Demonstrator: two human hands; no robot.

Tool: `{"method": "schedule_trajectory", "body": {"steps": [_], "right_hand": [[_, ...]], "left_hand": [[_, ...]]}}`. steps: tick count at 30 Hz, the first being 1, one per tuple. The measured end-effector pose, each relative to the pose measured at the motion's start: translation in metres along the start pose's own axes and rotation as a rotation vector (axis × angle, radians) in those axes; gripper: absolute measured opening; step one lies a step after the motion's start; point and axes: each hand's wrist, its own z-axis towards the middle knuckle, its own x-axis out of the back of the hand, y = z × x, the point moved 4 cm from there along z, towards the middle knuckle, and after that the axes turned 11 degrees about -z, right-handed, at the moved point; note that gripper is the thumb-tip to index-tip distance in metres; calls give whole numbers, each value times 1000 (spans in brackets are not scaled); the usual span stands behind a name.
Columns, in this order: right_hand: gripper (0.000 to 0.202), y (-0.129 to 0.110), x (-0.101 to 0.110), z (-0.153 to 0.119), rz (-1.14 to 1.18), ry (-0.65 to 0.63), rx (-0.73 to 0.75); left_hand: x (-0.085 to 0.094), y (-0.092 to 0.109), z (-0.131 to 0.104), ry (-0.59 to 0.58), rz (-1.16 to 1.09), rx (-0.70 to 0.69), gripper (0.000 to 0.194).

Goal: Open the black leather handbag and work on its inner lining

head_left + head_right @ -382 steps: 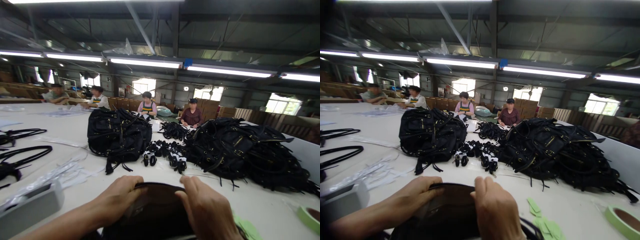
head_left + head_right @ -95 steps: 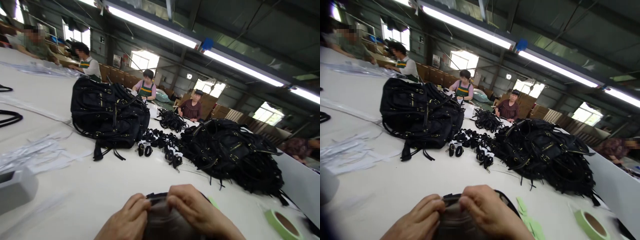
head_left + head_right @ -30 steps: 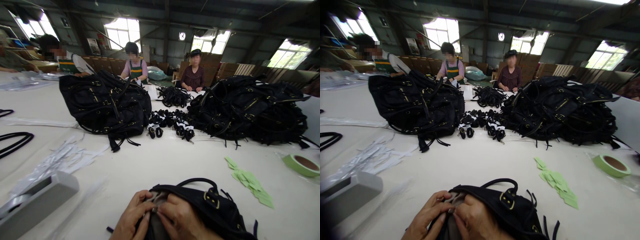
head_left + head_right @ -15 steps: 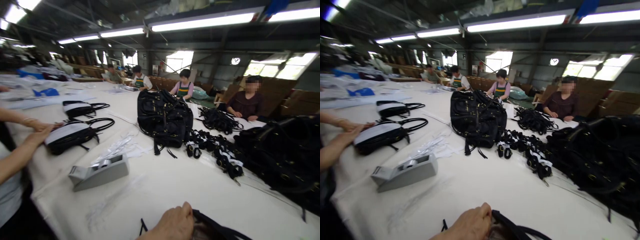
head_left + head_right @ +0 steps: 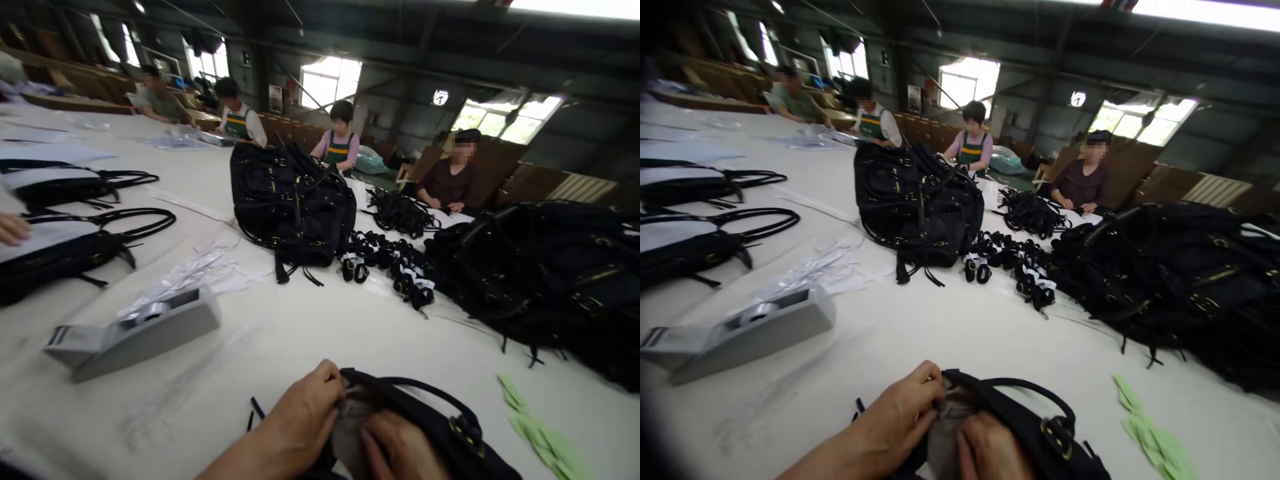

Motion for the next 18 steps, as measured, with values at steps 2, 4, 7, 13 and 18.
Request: {"method": "schedule_trajectory", "body": {"steps": [2, 4, 7, 13, 18], "right_hand": [[21, -9, 7, 3, 50, -18, -51], [21, -13, 9, 7, 91, -19, -78], [22, -12, 7, 8, 119, -3, -104], [24, -11, 11, 8, 134, 79, -95], [20, -10, 28, 4, 164, 158, -91]], "left_hand": [[-1, -1, 1, -5, -23, -1, 27], [-2, -2, 4, -10, -54, 0, 27], [-1, -2, 8, -18, -110, 14, 27], [4, 0, 10, -113, -103, 74, 22], [9, 3, 8, -111, -99, 21, 22]]}}
